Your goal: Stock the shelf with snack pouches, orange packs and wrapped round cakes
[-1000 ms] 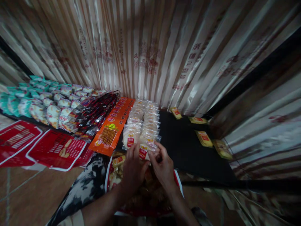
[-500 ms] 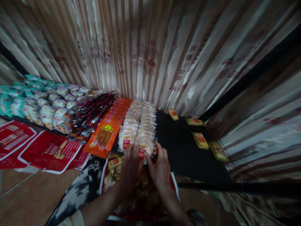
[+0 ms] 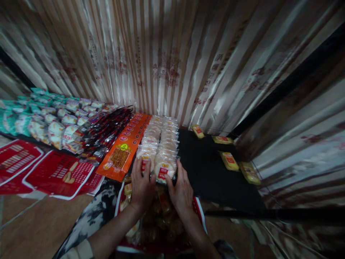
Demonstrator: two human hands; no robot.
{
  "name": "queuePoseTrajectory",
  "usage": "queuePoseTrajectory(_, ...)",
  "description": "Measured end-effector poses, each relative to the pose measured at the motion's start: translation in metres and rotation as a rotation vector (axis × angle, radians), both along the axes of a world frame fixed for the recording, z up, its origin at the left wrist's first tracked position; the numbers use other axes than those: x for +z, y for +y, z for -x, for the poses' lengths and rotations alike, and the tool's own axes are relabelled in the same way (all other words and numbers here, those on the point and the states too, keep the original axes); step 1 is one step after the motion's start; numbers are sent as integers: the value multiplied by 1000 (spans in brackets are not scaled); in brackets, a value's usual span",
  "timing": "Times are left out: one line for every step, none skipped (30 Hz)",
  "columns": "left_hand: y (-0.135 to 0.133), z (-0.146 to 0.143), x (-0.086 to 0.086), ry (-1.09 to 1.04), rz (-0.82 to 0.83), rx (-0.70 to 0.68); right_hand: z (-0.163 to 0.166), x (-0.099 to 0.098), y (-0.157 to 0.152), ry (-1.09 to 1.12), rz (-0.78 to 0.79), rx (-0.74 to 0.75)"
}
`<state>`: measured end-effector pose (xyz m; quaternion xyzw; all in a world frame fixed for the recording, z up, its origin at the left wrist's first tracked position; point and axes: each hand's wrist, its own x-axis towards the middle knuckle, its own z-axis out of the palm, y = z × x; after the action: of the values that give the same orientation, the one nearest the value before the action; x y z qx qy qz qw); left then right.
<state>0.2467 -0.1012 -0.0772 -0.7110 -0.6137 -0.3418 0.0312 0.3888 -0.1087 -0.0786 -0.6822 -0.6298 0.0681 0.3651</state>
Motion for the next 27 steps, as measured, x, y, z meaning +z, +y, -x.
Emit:
queuePoseTrajectory(3, 4, -1, -22, 20, 16, 0, 0, 1, -9, -5, 1)
queuePoseTrajectory(6, 7, -1, -41, 44, 20, 1, -1, 1, -18, -8, 3)
queuePoseTrajectory(8, 9, -2, -56, 65, 16, 1, -1, 2, -28, -8, 4)
queuePoseTrajectory(10, 11, -3, -64, 83, 3, 1, -1, 2, -37, -4, 7)
queuePoseTrajectory(12, 12, -3, -69, 95, -13, 1, -1, 3, -44, 1, 9)
queuePoseTrajectory(13, 13, -4, -72, 106, -24, 1, 0, 3, -50, 6, 8)
queuePoseTrajectory(14, 14, -4, -76, 112, -29, 2, 0, 4, -55, 8, 7)
queuePoseTrajectory(14, 14, -4, -79, 116, -31, 3, 0, 5, -59, 8, 9)
queuePoseTrajectory(14, 14, -4, -82, 116, -32, 3, 1, 5, -62, 7, 12)
queuePoseTrajectory(14, 14, -4, -84, 115, -31, 4, 1, 6, -65, 4, 13)
queuePoseTrajectory(14, 13, -4, -86, 115, -29, 5, 2, 7, -67, 2, 12)
queuePoseTrajectory(14, 13, -3, -87, 115, -25, 6, 2, 7, -68, 0, 10)
queuePoseTrajectory(14, 13, -2, -87, 116, -21, 7, 2, 8, -69, -2, 7)
queuePoseTrajectory(13, 13, -1, -88, 117, -19, 8, 3, 8, -71, -5, 3)
queuePoseTrajectory(13, 13, 0, -89, 115, -20, 8, 3, 9, -73, -7, 1)
queuePoseTrajectory(13, 14, 0, -91, 112, -24, 9, 3, 9, -75, -11, -1)
queuePoseTrajectory(13, 14, 0, -92, 109, -30, 9, 3, 9, -76, -14, -3)
queuePoseTrajectory(12, 15, 0, -93, 108, -34, 9, 3, 9, -77, -18, -5)
queuePoseTrajectory(12, 15, -1, -92, 108, -39, 9, 3, 8, -78, -22, -8)
queuePoseTrajectory(12, 16, -2, -90, 109, -41, 9, 3, 8, -78, -25, -14)
queuePoseTrajectory(11, 16, -4, -88, 107, -43, 9, 3, 7, -78, -27, -23)
queuePoseTrajectory(11, 17, -5, -88, 101, -48, 10, 3, 6, -80, -28, -33)
queuePoseTrajectory(10, 18, -7, -88, 91, -54, 10, 3, 5, -84, -27, -42)
queuePoseTrajectory(8, 19, -8, -89, 81, -59, 11, 4, 4, -89, -26, -53)
queuePoseTrajectory(6, 19, -8, -92, 72, -63, 12, 4, 3, -96, -27, -65)
queuePoseTrajectory(4, 20, -9, -98, 69, -64, 12, 6, 2, -106, -36, -75)
queuePoseTrajectory(0, 22, -8, -106, 72, -68, 13, 7, 1, -117, -53, -85)
